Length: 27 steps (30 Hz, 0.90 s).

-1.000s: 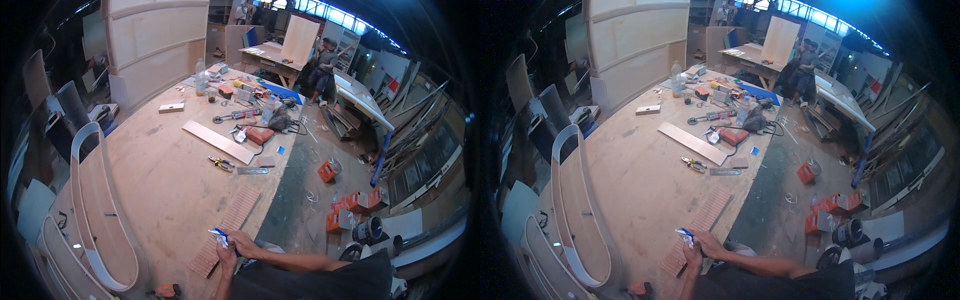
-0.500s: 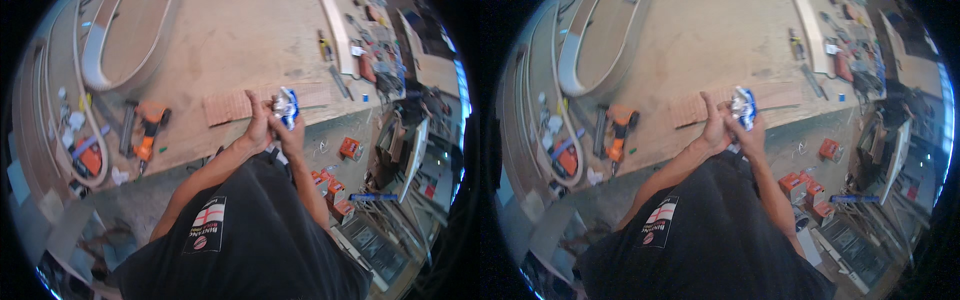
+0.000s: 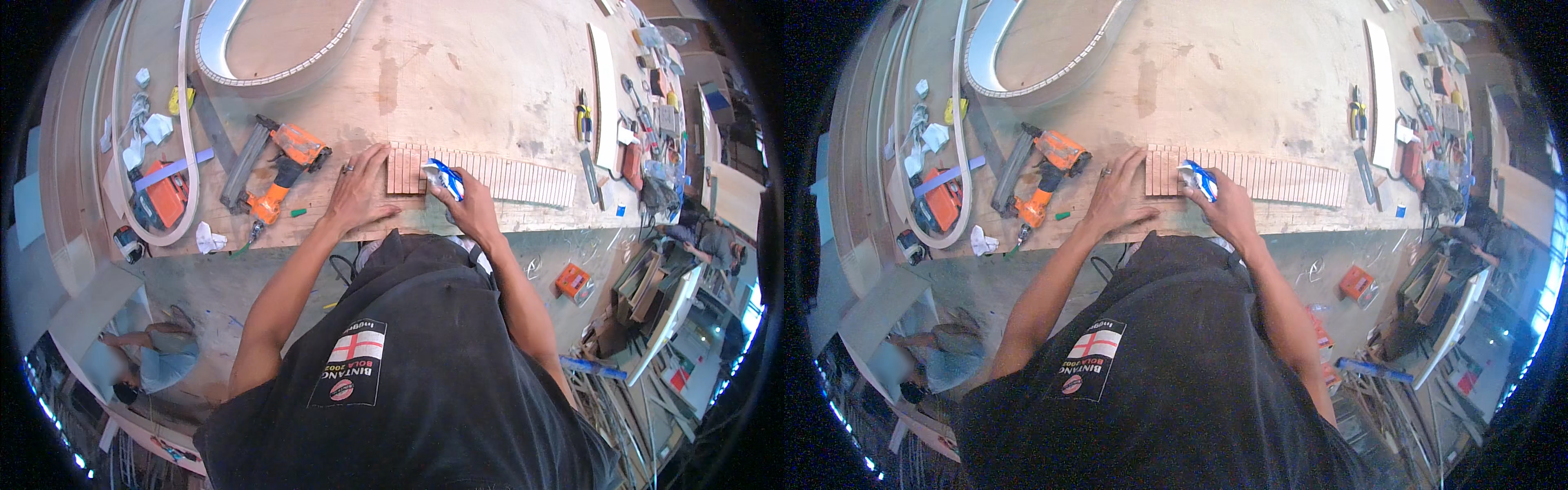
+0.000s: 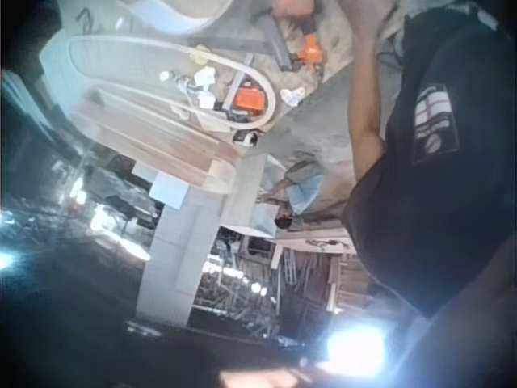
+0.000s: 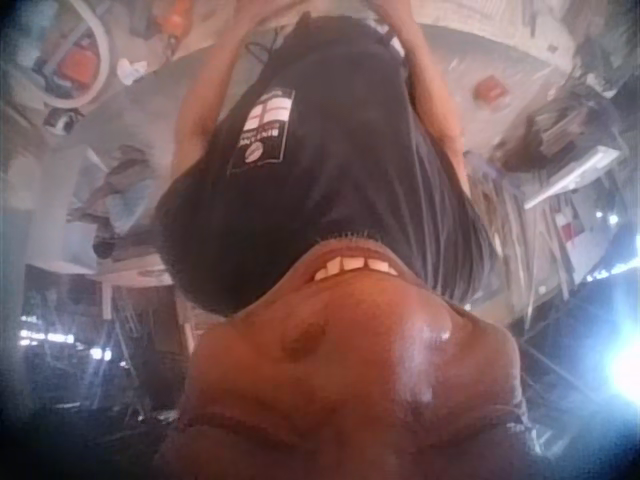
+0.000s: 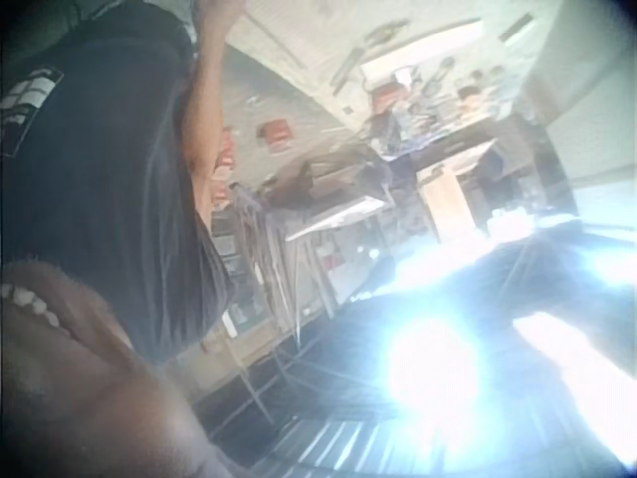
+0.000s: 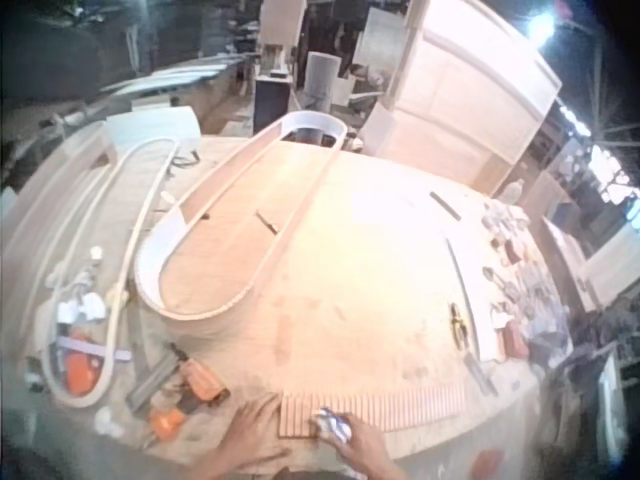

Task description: The person applies glue to a slatted wooden piece and spreads it evenly with a scraper. They then position a curved wooden frame on the workbench and fit the glued slatted piece into the frame's edge.

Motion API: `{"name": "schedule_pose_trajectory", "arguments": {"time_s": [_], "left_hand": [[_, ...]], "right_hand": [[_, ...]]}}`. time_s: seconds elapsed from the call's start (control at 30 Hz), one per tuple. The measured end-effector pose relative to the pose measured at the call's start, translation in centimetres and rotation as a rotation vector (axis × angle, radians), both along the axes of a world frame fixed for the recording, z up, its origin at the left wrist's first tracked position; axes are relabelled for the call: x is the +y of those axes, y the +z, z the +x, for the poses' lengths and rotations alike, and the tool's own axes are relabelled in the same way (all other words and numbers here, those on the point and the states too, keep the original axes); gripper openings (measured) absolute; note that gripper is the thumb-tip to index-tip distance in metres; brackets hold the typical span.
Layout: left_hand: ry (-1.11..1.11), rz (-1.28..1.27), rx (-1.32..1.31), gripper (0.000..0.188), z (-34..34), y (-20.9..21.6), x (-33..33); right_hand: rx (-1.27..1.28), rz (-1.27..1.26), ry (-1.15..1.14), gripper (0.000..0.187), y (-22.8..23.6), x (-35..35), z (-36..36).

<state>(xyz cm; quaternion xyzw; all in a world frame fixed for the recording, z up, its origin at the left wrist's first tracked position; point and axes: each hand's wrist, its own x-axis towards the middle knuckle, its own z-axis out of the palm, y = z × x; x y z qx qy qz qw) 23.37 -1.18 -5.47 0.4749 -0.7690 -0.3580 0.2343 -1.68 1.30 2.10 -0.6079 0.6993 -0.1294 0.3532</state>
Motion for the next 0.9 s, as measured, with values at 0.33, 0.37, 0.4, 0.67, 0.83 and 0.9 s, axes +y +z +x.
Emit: {"name": "schedule_pose_trajectory", "arguments": {"time_s": [0.33,0.37,0.4,0.67,0.83,0.9], "left_hand": [[0.045,-0.053,-0.013,0.1,-0.2,-2.2,-0.1],[0.051,-0.063,-0.019,0.099,-0.3,-2.1,-0.1],[0.056,-0.074,-0.025,0.099,-0.3,-2.1,-0.1],[0.064,-0.093,-0.031,0.097,-0.2,-1.8,-0.2],[0.073,-0.108,0.006,0.095,-0.5,-1.7,-0.4],[0.066,-0.118,0.009,0.094,-0.7,-1.8,-0.4]], "right_hand": [[0.342,-0.074,0.221,0.034,-0.4,-2.4,3.3],[0.355,-0.101,0.233,0.033,-0.6,-2.4,3.3],[0.368,-0.127,0.245,0.032,-0.6,-2.5,3.3],[0.377,-0.149,0.231,0.033,-0.9,-2.8,3.2],[-0.154,0.018,-0.032,0.042,-1.4,-2.3,1.7],[-0.455,0.198,-0.184,0.066,-0.3,-1.7,0.4]]}}
